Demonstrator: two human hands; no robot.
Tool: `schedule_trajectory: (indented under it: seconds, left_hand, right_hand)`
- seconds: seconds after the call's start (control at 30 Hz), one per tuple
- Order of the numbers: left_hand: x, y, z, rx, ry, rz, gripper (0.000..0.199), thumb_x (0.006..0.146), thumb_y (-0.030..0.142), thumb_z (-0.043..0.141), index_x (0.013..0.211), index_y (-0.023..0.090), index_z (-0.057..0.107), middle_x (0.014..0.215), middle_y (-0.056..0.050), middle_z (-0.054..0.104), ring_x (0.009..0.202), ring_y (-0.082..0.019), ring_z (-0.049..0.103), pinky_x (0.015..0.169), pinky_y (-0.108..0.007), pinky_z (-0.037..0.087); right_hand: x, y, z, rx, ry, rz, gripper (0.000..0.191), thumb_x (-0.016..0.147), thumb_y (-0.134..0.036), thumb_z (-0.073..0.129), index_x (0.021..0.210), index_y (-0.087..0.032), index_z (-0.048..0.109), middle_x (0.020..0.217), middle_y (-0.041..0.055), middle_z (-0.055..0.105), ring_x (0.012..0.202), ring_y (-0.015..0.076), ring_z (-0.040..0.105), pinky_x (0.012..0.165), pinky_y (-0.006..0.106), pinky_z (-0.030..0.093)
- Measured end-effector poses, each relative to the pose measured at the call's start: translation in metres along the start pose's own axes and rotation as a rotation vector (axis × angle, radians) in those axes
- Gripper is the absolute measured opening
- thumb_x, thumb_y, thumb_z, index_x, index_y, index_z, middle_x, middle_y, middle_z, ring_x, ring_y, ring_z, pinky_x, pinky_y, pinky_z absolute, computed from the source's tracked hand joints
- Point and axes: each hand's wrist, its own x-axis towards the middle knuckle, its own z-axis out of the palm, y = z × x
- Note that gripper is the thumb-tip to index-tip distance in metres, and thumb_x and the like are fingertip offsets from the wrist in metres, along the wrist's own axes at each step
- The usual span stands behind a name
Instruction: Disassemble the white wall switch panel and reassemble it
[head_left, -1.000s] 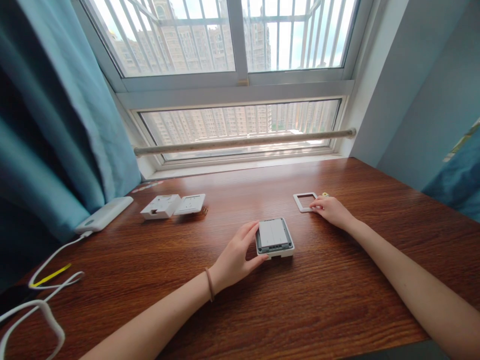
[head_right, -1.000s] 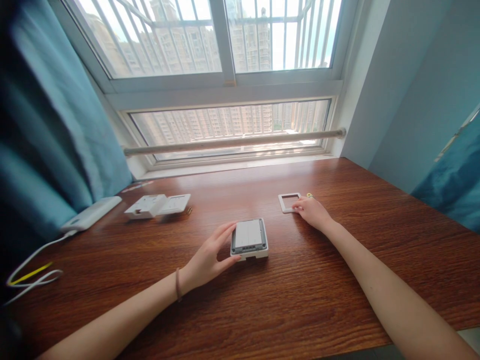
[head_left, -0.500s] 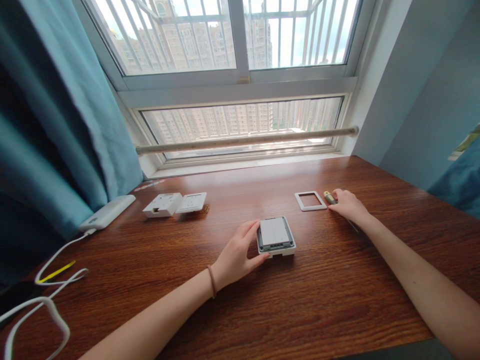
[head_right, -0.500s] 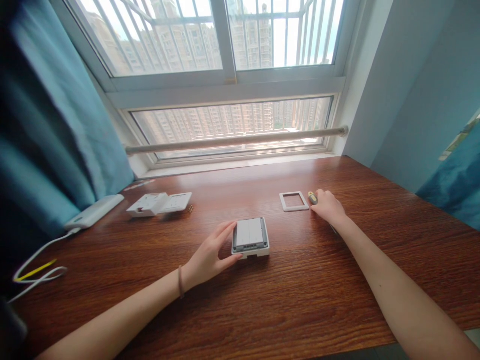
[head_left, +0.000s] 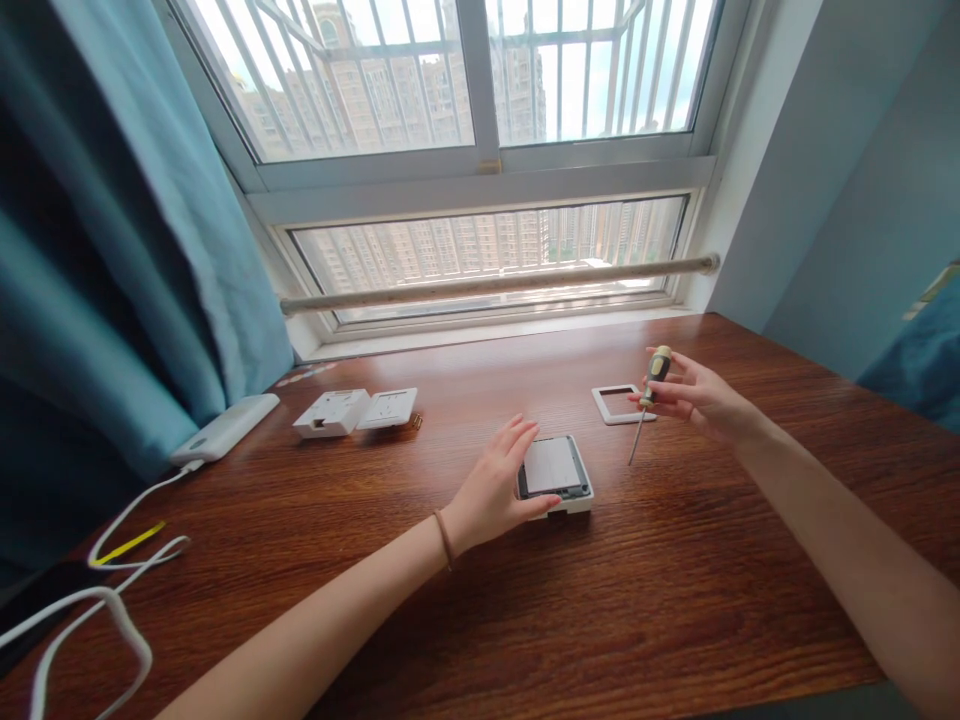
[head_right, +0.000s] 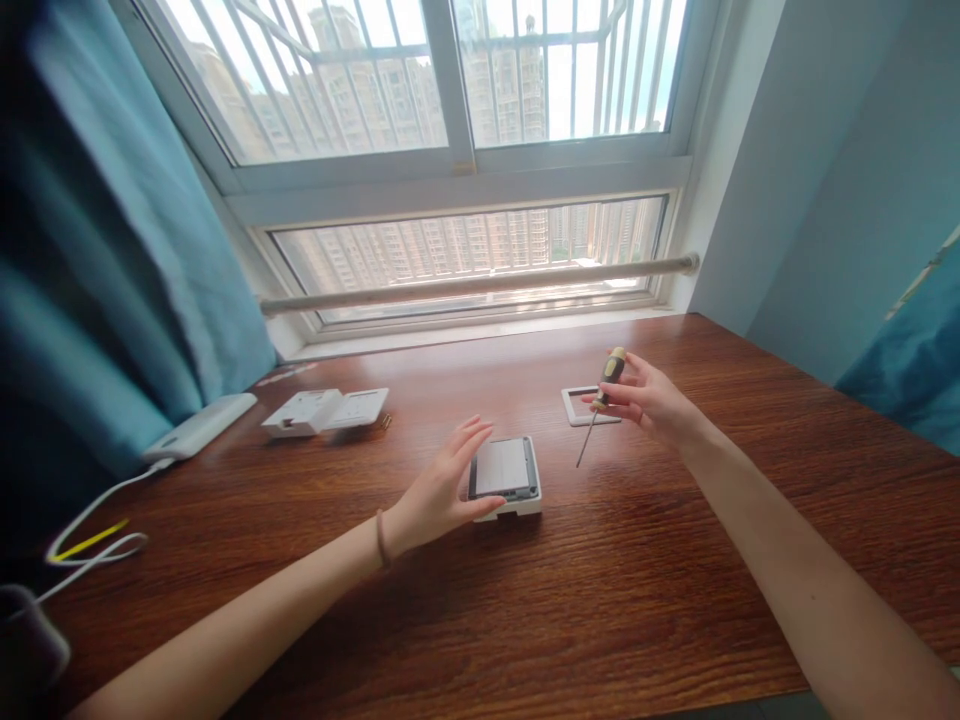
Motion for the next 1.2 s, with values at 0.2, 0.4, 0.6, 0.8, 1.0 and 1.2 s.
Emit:
schedule_trajectory:
  seconds: [0.2,0.4,0.6,0.8,1.0,1.2]
  left_hand:
    - [0.018,0.003,0.006,0.028,-0.032,0.009,0.074,0.069,0.054,0.059,0.126,0.012,0.039,0.130,-0.017,0.044,0.125,-0.029,0.035,0.106,-0.047,0.026]
    - [0.014,0.004,0.009,-0.052,-0.072,-0.070,0.062,0.075,0.052,0.054,0.125,0.016,0.042,0.127,-0.014,0.048,0.117,-0.025,0.044,0.101,-0.040,0.036]
    - [0.013,0.003,0.010,-0.077,-0.057,-0.079,0.061,0.075,0.052,0.054,0.123,0.016,0.043,0.126,-0.013,0.048,0.117,-0.024,0.044,0.101,-0.038,0.035]
    - [0.012,0.003,0.009,-0.079,-0.063,-0.085,0.060,0.076,0.052,0.054,0.123,0.017,0.043,0.126,-0.013,0.048,0.116,-0.024,0.044,0.101,-0.039,0.035]
    - [0.013,0.005,0.005,-0.066,-0.075,-0.074,0.058,0.075,0.050,0.055,0.121,0.016,0.043,0.124,-0.013,0.048,0.115,-0.025,0.044,0.099,-0.039,0.036]
    - [0.013,0.003,-0.003,-0.023,-0.112,-0.075,0.057,0.070,0.046,0.061,0.118,0.019,0.046,0.113,-0.010,0.051,0.103,-0.025,0.049,0.092,-0.039,0.040]
  right_hand:
    - [-0.007,0.016,0.041,0.276,0.077,-0.195,0.040,0.062,-0.023,0.076,0.087,-0.026,0.045,0.080,-0.0064,0.058,0.080,0.0223,0.068,0.071,0.040,0.057]
    - [-0.010,0.027,0.049,0.293,0.058,-0.162,0.036,0.063,-0.022,0.074,0.081,-0.023,0.042,0.083,-0.0063,0.057,0.077,0.0210,0.068,0.069,0.037,0.057]
    - [-0.010,0.027,0.048,0.284,0.058,-0.164,0.033,0.065,-0.019,0.073,0.080,-0.022,0.043,0.082,-0.0061,0.056,0.076,0.0203,0.068,0.068,0.035,0.056]
    - [-0.010,0.028,0.047,0.275,0.055,-0.166,0.033,0.066,-0.018,0.072,0.081,-0.023,0.043,0.083,-0.0060,0.055,0.075,0.0204,0.068,0.067,0.035,0.056]
    - [-0.014,0.033,0.054,0.308,0.058,-0.167,0.032,0.066,-0.017,0.071,0.083,-0.024,0.044,0.084,-0.0059,0.056,0.080,0.0222,0.068,0.072,0.037,0.054]
    - [-0.011,0.036,0.052,0.151,0.007,-0.172,0.032,0.062,-0.022,0.075,0.078,-0.021,0.047,0.076,-0.0019,0.061,0.090,0.0253,0.064,0.078,0.038,0.050]
